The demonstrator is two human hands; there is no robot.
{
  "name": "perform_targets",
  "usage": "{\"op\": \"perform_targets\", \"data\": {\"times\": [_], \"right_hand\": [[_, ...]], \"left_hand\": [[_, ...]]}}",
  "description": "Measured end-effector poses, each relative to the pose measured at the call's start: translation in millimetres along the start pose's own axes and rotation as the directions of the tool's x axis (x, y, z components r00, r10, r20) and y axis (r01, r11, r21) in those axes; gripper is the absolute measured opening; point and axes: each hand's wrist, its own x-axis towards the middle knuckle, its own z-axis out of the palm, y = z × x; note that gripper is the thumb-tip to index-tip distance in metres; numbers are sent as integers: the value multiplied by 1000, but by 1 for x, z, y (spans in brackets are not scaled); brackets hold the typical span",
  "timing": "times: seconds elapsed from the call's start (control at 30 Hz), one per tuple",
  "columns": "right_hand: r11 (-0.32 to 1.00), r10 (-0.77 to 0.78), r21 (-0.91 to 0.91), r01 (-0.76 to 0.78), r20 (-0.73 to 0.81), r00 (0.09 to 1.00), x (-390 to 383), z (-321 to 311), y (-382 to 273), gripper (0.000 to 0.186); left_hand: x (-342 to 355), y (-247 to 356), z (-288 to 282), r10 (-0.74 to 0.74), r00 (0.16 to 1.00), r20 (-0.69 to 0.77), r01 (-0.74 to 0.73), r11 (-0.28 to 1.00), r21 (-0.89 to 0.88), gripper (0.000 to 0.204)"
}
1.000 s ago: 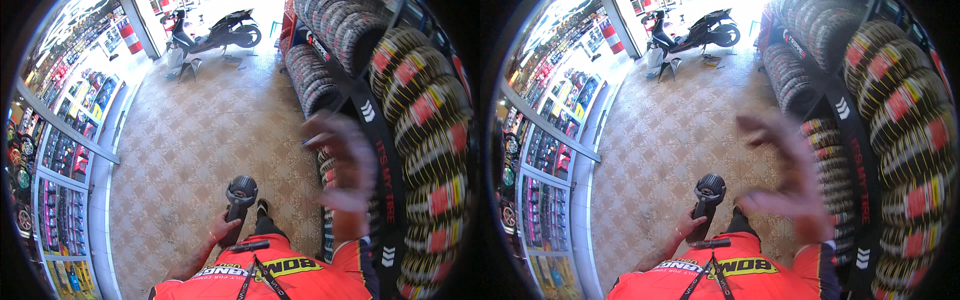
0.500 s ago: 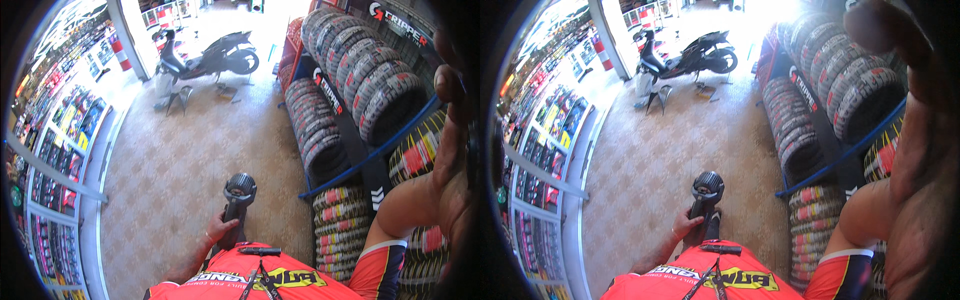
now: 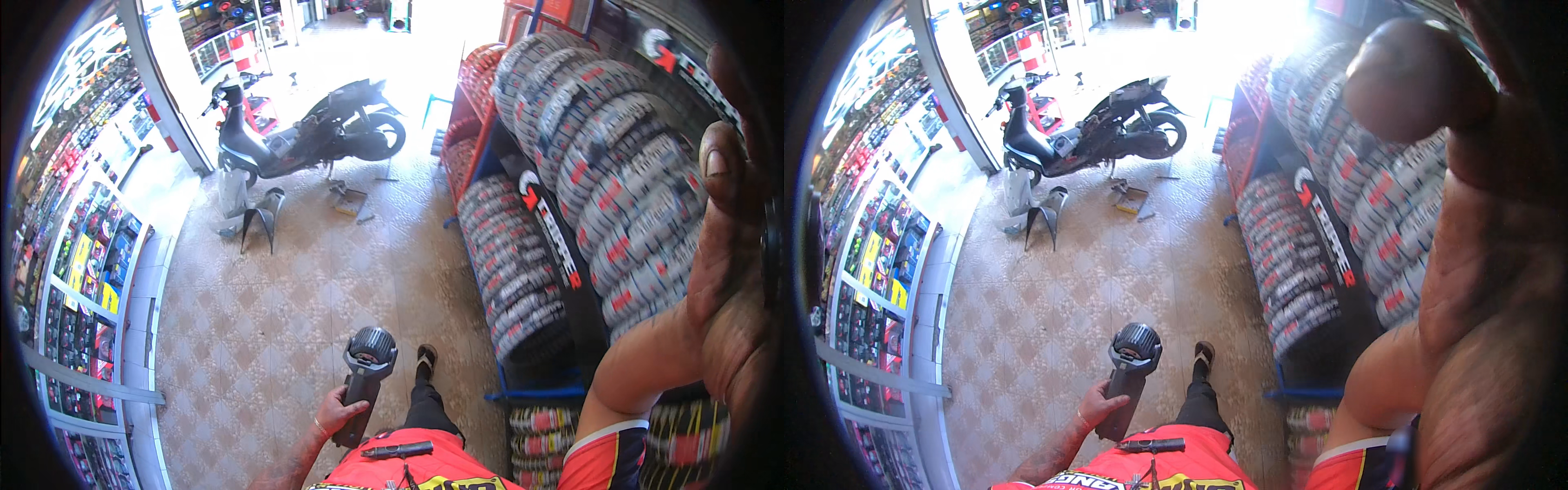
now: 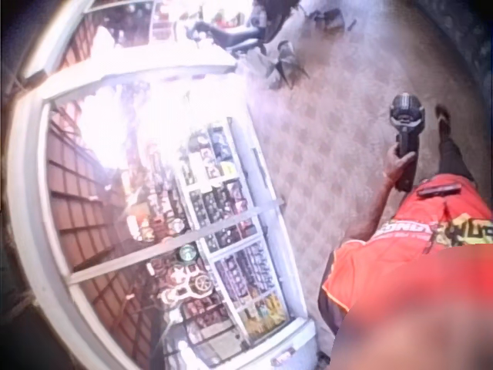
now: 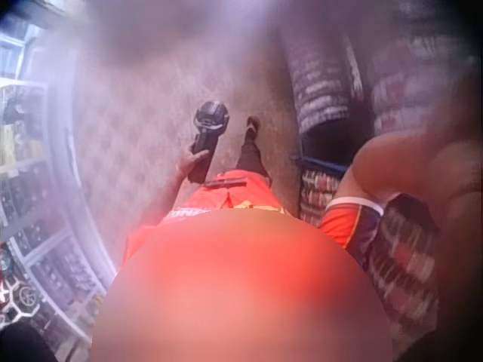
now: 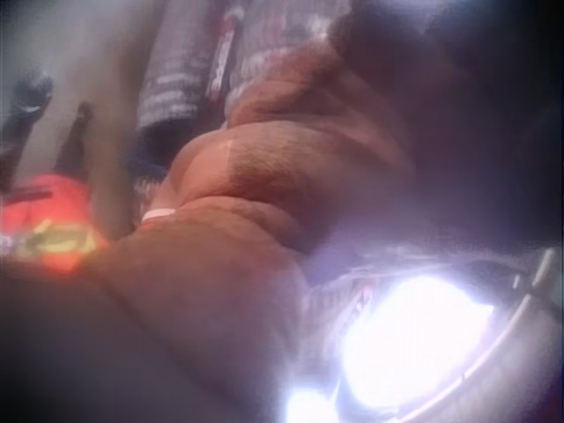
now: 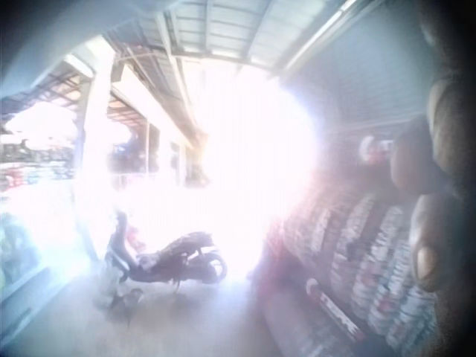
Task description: The person retrieves a flashlight and approaches a white motorcycle. They illuminate the rear wheel area and use a T-handle wrench to loosen and tighten bolts on the rear axle. The person then uses a screwdriver to adjust components near the rear fender and under the seat. The task involves inspecting and adjusting mechanical parts of the motorcycle.
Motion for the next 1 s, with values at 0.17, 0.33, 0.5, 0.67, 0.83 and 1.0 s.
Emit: {"op": "perform_targets", "data": {"times": [0.17,0.33,0.5,0.67,0.83,1.0], "right_hand": [[988,41,146,-45,36,999,28,-21,173,42],[965,53,250,-75,93,994,86,-31,296,41],[949,51,303,-90,136,989,139,-33,393,39],[952,157,255,-168,64,986,154,-30,500,38],[513,823,89,-854,233,518,83,24,661,36],[-217,818,-111,-970,521,-243,-50,165,810,43]], "left_hand": [[122,46,1,-82,989,-124,81,997,-17,53],[247,124,3,-24,990,-142,16,999,-52,49],[356,187,1,-20,991,-135,5,993,-115,47],[485,218,-23,38,998,-56,-48,980,-191,49],[607,262,-59,-4,1000,-29,1,994,-113,50],[711,324,-91,20,1000,6,-19,995,-102,50]]}}
